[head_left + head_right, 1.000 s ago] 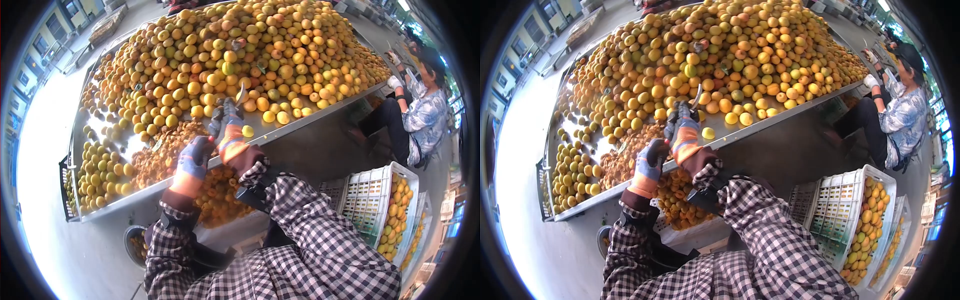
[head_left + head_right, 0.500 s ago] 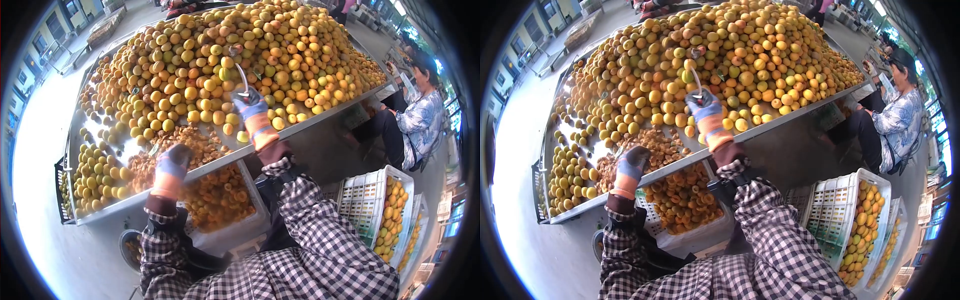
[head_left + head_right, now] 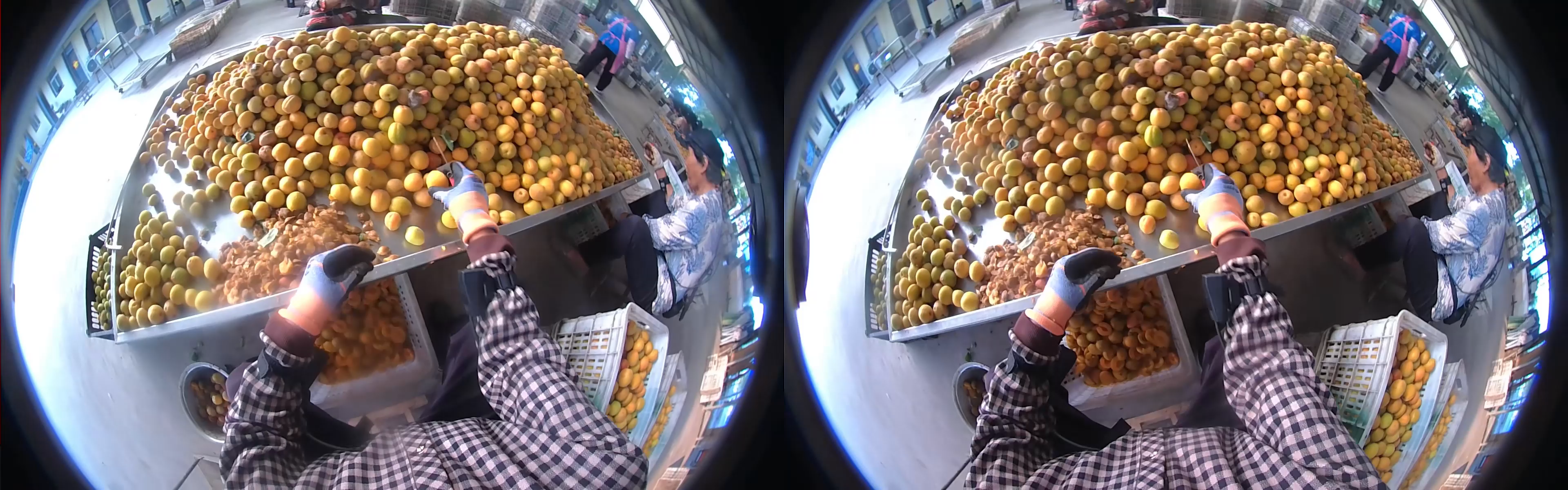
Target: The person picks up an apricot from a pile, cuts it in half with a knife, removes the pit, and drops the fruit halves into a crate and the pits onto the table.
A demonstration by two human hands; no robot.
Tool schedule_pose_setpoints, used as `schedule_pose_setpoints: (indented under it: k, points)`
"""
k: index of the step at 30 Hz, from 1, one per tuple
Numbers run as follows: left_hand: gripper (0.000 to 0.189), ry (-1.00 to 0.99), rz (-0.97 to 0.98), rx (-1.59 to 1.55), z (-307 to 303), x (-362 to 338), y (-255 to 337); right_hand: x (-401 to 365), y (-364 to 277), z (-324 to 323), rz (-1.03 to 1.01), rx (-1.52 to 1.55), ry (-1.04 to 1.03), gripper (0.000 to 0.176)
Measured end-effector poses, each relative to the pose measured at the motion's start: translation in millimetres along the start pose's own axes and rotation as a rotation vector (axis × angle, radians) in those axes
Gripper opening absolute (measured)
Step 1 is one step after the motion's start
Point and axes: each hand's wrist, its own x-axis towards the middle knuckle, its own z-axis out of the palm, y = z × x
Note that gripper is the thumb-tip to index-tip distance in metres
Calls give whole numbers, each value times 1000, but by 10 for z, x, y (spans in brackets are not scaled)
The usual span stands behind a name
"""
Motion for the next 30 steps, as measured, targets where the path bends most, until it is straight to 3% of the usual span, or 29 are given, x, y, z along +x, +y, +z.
schedule_pose_setpoints:
  k: [3,4,5,7,12,15,17,18,19,23,25,29,30]
  points:
    - [26,174,-33,-190,32,60,-107,-140,-101,225,-443,499,38,40]
    - [29,211,-7,-161,24,98,-211,-338,-285,190,-367,643,-117,40]
    - [34,253,53,-307,39,136,-309,-417,-349,254,-455,591,-162,45]
    - [40,319,-109,-409,-15,140,-177,-655,-521,362,-599,647,-230,49]
    - [47,357,-98,-252,-88,150,-151,-991,-773,410,-760,315,-323,52]
    - [47,347,-5,-81,-118,127,-187,-1103,-850,473,-688,407,-351,48]
    - [45,244,-293,-886,-193,69,106,-1019,-785,547,-706,507,-363,50]
    - [46,178,-208,-992,-185,74,89,-994,-804,558,-717,656,-382,49]
    - [46,177,-208,-990,-180,54,91,-982,-818,557,-726,805,-399,49]
    - [51,173,-200,-857,-179,50,167,-1000,-793,504,-815,613,-318,38]
    - [52,125,-234,-566,-283,25,180,-1031,-803,466,-770,635,-348,32]
    - [53,67,-184,-412,-341,36,205,-1040,-807,471,-815,626,-344,32]
    - [53,73,-160,-507,-331,39,197,-1063,-815,462,-837,613,-302,31]
